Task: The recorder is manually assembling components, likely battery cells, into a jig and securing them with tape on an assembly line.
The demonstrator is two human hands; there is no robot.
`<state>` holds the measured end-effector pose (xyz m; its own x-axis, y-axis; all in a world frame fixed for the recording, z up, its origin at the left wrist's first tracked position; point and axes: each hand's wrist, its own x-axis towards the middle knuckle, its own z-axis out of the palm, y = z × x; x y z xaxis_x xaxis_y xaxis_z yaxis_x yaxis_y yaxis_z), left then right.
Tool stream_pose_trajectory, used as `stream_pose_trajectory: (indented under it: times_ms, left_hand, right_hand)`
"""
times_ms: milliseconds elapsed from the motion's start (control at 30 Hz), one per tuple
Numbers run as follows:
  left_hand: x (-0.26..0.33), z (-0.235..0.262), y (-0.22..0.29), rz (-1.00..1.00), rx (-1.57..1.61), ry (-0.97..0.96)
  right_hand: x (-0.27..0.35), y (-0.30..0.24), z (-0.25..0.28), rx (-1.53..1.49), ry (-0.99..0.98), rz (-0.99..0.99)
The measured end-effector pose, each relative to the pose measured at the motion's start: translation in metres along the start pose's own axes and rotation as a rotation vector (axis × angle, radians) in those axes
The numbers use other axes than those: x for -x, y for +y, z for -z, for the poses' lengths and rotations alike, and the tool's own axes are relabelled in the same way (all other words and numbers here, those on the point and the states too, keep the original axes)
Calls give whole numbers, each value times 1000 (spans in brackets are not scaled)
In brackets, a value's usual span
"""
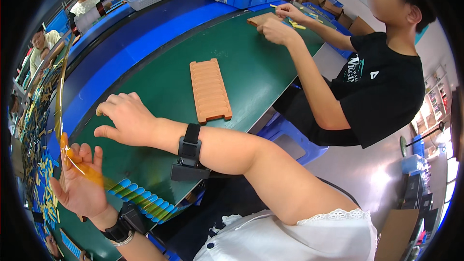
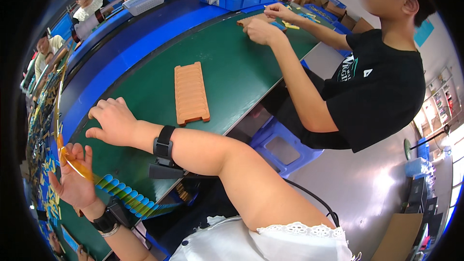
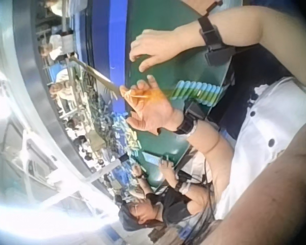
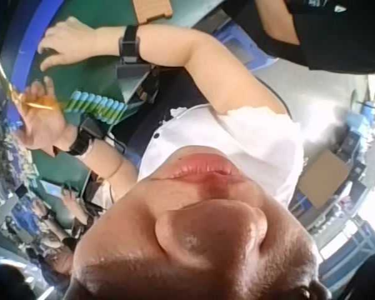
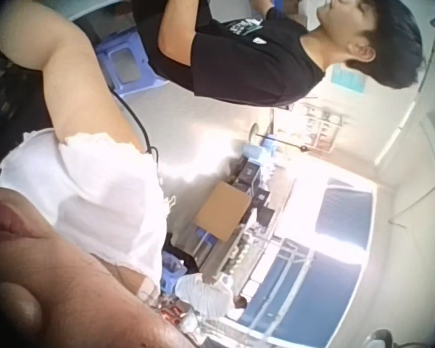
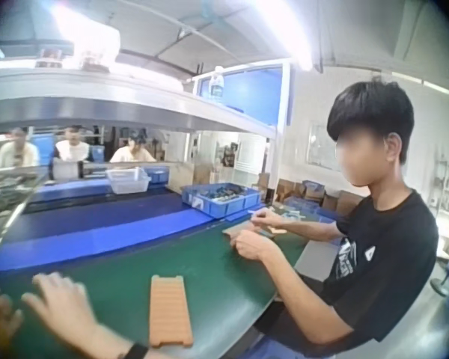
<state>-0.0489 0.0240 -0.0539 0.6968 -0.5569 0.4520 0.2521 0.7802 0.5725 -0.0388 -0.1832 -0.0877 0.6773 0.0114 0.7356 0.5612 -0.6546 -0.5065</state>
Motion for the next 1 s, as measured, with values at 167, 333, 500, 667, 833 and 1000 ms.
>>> stream_pose_trajectory:
  times_ms: [167, 333, 500, 667, 833, 1000]
  left_hand:
    - [4, 2, 6, -22, -5, -39]
    - [1, -2, 3, -37, 6, -79]
    - [0, -2, -8, -27, 57, -81]
    - [21, -2, -3, -92, 106, -15]
    - [1, -6, -22, -75, 105, -88]
    - [0, 5, -11, -87, 113, -113]
  right_hand:
    - [2, -3, -11, -3, -29, -62]
    - [1, -3, -9, -32, 41, -50]
    - [-10, -40, 40, -577, 294, 88]
    - [-14, -131, 130, -401, 153, 639]
    - [-23, -164, 90, -660, -32, 706]
    - [-14, -183, 81, -824, -176, 698]
